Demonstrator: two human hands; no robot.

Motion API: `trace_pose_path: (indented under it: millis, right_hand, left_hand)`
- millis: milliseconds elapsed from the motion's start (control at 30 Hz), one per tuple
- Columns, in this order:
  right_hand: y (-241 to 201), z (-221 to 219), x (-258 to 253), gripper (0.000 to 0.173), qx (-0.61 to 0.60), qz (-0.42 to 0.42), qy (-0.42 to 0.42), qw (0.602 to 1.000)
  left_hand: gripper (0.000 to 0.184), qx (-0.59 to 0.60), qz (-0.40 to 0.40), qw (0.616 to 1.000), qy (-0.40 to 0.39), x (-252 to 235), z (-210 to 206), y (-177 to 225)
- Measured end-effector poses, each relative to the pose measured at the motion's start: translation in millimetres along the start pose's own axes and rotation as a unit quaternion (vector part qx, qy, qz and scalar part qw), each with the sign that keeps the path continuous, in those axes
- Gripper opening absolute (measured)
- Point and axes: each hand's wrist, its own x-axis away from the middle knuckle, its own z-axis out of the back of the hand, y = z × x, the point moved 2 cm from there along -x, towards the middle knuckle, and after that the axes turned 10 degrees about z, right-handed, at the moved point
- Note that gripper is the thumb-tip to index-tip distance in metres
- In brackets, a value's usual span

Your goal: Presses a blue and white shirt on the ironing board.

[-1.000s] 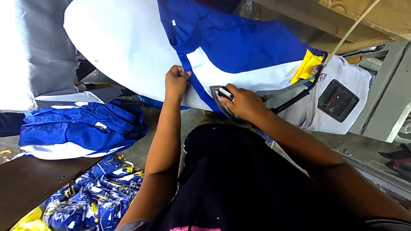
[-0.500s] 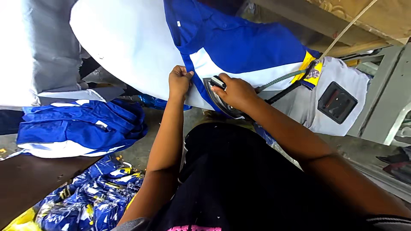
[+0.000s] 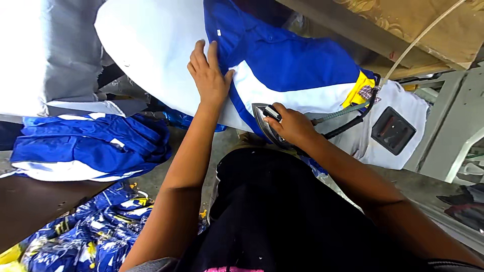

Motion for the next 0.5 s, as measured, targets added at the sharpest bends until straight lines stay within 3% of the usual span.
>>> trace_pose_path:
  millis: [167, 300, 500]
  right_hand:
    - [-18, 10, -23, 0.052, -0.009, -0.017, -0.018, 1.0]
    - [-31, 20, -51, 0.048, -0.012, -0.001, -0.032, 0.999]
    - [-16, 18, -27, 0.05, -0.003, 0.005, -0.049, 0.999]
  left_hand:
    - [0.026, -0.092, -0.072, 0.983, -0.14, -32, -4, 7]
    - [0.024, -0.128, -0.076, 0.979, -0.139, -52, 6, 12]
    - [0.023, -0.136, -0.074, 0.978, -0.14, -59, 18, 18]
